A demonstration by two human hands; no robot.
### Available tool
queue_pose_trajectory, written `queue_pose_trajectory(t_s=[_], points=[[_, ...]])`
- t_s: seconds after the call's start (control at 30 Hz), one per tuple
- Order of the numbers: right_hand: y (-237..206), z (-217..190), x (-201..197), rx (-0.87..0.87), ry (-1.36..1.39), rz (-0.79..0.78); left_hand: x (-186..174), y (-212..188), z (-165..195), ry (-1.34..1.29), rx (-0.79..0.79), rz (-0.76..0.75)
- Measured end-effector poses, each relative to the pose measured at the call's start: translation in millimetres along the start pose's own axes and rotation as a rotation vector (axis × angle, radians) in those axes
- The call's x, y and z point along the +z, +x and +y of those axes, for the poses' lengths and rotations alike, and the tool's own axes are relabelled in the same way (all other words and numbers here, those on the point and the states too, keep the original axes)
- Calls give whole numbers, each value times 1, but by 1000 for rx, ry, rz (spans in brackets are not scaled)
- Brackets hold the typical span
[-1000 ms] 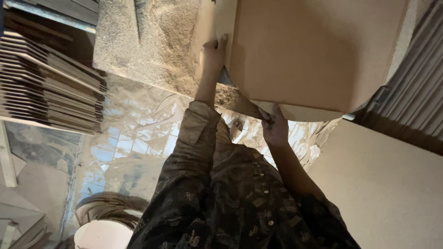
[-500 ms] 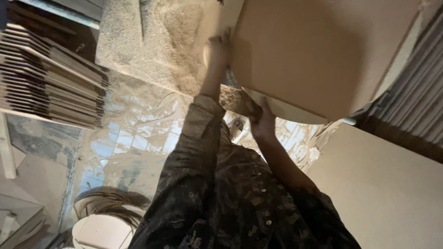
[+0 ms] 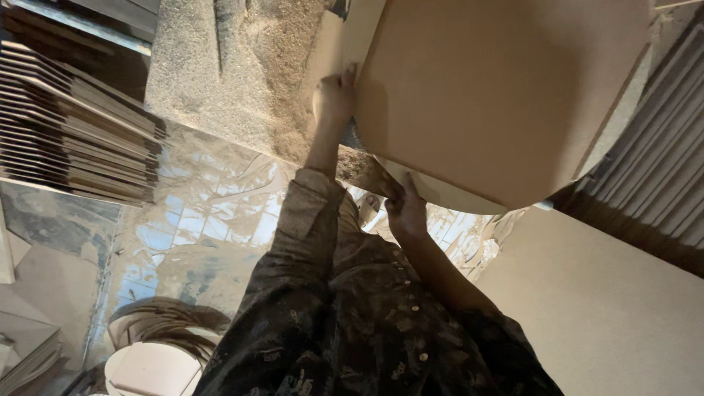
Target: The person holds a large wooden furniture panel and aligns thin wooden strips along its edges, pressing them into place and checking the fit. They then lift and reposition the panel on the workbench, continuing to fit the strips around its perimeter.
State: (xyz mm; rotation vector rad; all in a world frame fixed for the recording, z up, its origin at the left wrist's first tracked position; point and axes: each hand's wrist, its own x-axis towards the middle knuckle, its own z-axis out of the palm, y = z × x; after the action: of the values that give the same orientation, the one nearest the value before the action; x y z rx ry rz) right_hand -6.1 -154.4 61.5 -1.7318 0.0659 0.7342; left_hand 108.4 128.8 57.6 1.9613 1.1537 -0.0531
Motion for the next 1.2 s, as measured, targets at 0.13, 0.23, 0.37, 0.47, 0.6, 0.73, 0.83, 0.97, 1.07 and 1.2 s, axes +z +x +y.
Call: queue_pose_trajectory(t_s=[0.13,0.23,0.37,0.47,0.6,0.73,0.83,0.97,1.07,1.2], points=[[8,14,5,-281,145,0,0,3,-2,17,30,5],[1,21,-2,91,509,12,2,-9,-17,-57,103,44],[-4,8,4,375,889,11,3,-11,-21,-74,119,21],[-3,-13,19,-250,404,-309,-4,1,-8,-17,81,55],[3,-42,36,296,810,-51,-19,12,16,0,30,-9],[11,-62,48,283,799,-112,-30,15,32,-2,117,82],[19,-74,58,365,905,-86,-33,18,41,-20,38,38],[12,-90,58,297,942,-75,-35,11,48,177,496,150],[-12,-92,38,363,871,69,-37,-19,43,181,284,25],[-63,-66,-7,303,721,48,-35,-87,7,130,546,69]])
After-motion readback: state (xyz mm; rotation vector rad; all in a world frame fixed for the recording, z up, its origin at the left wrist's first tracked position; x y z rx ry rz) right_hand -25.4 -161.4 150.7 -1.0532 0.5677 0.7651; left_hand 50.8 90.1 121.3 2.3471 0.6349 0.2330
